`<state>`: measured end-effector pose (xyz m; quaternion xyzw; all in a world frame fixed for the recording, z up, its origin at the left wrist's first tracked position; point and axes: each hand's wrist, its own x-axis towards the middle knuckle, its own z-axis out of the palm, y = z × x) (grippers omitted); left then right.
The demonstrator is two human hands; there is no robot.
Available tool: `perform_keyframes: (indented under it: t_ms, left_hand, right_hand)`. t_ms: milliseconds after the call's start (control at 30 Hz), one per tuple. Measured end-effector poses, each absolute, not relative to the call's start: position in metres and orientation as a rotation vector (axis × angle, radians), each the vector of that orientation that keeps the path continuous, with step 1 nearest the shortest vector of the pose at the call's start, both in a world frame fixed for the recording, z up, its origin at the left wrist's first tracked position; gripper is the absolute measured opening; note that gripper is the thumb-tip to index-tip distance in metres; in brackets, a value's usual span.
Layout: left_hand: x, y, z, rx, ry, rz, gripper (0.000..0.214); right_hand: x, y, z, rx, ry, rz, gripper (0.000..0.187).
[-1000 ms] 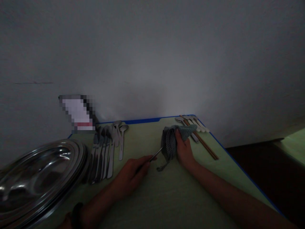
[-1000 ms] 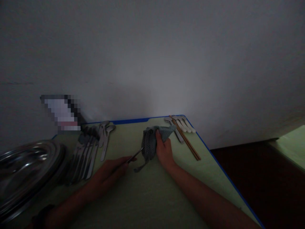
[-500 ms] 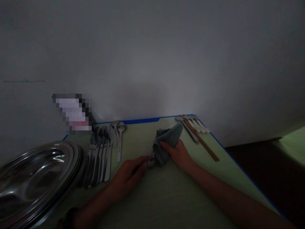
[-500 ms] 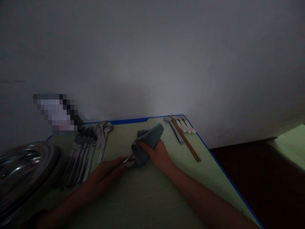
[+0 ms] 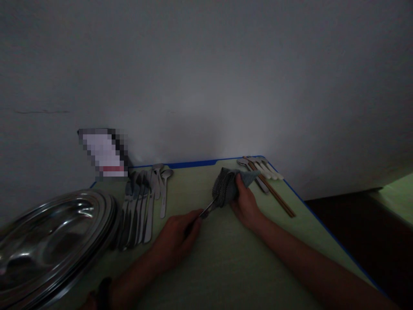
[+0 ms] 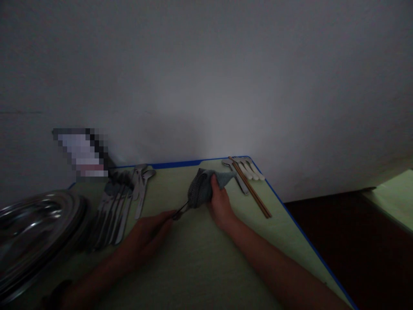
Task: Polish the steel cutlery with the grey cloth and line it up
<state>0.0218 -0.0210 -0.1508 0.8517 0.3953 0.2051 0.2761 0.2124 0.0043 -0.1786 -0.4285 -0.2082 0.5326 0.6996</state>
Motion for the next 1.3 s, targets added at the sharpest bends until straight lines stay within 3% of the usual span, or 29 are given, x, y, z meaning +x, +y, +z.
perform_keyframes:
  t_ms: [167,367,767,1300]
  left_hand:
    - [0.02,-0.022,-0.15,2.272,1.085,0.595,0.033]
    - [0.02,-0.02,-0.148,2.177,1.091,0.632,0.033]
    - [0.022,-0.018,-0.144,2.143,1.138,0.624,0.031]
    - [0.028,-0.018,-0.152,2.276,1.221,0.429,0.032]
  right_hand:
    - [0.214,0.008,-0.173,-0.763,-0.441,1.273,0.035]
    - [0.213,0.003,-0.17,-0.821,-0.435,1.271,0.009]
    - [0.217,0.006,-0.171,-0.777,-0.42,1.316,0.02]
    - [0.225,0.007,-0.17,-0.676,-0.31,1.533,0.01]
